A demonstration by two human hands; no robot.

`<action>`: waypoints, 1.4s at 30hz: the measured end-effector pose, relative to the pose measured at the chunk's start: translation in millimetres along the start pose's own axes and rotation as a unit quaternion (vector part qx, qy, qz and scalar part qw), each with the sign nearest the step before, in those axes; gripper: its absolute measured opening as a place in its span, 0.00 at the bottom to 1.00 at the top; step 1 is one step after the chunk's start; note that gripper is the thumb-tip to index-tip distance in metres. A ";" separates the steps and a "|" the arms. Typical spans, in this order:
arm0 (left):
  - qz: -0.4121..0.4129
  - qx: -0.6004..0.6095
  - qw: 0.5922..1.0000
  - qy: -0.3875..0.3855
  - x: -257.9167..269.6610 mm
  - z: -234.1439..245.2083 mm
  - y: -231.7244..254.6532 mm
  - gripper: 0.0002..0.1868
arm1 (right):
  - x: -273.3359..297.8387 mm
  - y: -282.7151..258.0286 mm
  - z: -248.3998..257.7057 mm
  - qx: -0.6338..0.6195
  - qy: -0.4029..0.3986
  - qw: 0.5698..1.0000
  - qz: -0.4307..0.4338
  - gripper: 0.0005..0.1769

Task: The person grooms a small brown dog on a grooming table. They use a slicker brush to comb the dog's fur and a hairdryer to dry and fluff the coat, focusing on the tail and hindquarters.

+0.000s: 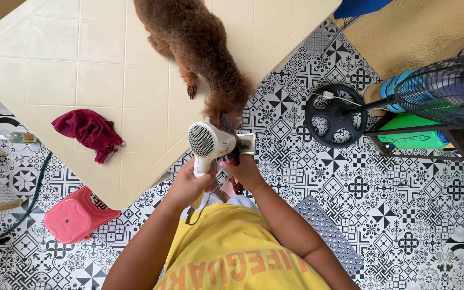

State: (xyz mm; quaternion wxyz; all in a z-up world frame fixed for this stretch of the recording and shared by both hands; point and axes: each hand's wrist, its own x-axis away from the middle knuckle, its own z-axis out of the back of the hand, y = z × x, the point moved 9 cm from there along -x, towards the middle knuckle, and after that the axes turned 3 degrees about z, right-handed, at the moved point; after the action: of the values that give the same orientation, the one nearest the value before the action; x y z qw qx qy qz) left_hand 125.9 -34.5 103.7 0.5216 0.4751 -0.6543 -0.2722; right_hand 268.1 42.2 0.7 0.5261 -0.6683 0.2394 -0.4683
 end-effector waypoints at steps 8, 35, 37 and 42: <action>0.015 -0.032 0.998 0.044 15.5 12.9 -5.9 0.11 | 12.7 -8.9 -21.7 -0.083 -0.049 0.995 0.014 0.11; -0.101 -0.503 0.796 0.323 -89.6 287.2 -43.2 0.24 | -54.6 -175.8 -22.3 0.332 0.223 0.849 0.346 0.34; -0.025 -0.537 0.791 0.292 -108.2 304.1 -80.1 0.24 | -60.1 -157.6 -21.7 0.262 0.234 0.889 0.292 0.35; -0.020 -0.544 0.787 0.291 -114.6 303.7 -78.5 0.34 | -62.3 -103.4 -3.9 0.064 0.313 0.942 0.105 0.34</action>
State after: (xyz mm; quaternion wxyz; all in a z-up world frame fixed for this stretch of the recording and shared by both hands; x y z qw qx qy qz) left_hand -132.9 -4.5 -105.1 0.8537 0.1822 -0.2051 -0.4427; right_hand 218.9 125.3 73.3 0.5120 -0.4242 0.4303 -0.6105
